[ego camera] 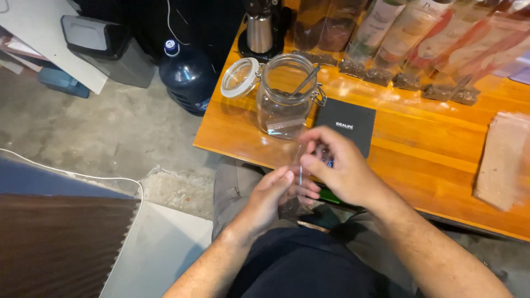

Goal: Scooping coffee grounds from a glass jar into a small plastic bag on a digital scale using a spoon, and cleaning the scale with a brush.

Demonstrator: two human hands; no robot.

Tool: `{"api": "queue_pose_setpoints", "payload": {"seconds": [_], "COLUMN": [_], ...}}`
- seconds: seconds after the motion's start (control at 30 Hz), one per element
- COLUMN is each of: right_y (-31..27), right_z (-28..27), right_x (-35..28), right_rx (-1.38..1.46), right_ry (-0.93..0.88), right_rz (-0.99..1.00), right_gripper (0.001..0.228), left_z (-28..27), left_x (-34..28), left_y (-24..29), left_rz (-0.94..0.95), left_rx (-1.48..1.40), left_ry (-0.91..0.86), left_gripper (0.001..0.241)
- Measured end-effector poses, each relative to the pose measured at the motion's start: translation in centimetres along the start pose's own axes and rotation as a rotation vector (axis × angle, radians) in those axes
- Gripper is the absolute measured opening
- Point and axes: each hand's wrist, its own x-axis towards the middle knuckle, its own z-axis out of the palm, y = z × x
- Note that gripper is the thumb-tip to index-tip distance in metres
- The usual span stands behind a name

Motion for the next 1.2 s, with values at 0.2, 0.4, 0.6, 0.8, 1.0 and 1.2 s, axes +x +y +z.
{"api": "queue_pose_setpoints", "payload": {"seconds": [0.2,0.4,0.6,0.8,1.0,1.2], "right_y": [1.2,1.7,1.6,1.3,0.7,6.9], "right_z": [-3.5,-6.0,-6.4,-7.7,-13.1,-14.2], "right_x": [-2.2,-4.7,-6.9,-8.4,-9.3,-9.1], "right_rx": [0.062,0.051,0.082,-0.109,-0.537,-0.639], "right_ry": [0.106,0.250,0.127,0.174,0.468,0.582], "right_rz": [-0.103,-0.110,0.037,0.052,-0.010,0.193], "right_gripper": [0.011,0.011,0.022,0.010,0.004,0.015], "left_z": [2.0,4.5,4.5,5.9,0.6,-3.3], "left_x": [1.5,2.1,2.5,2.6,1.9,0.5], "left_y": [-1.3,-2.2,-3.1,-1.6,-5.4,-6.7], "left_rz": [-0.090,-0.146,-0.163,-0.171,-0.263,-0.237], "left_rx": [0.226,0.573,0.575,0.750,0.578,0.914], "left_ry": [-0.136,-0.108,-0.121,-0.156,-0.091,-0.039], "left_gripper": [0.049,0.024,0.022,0.034,0.015,0.025]}}
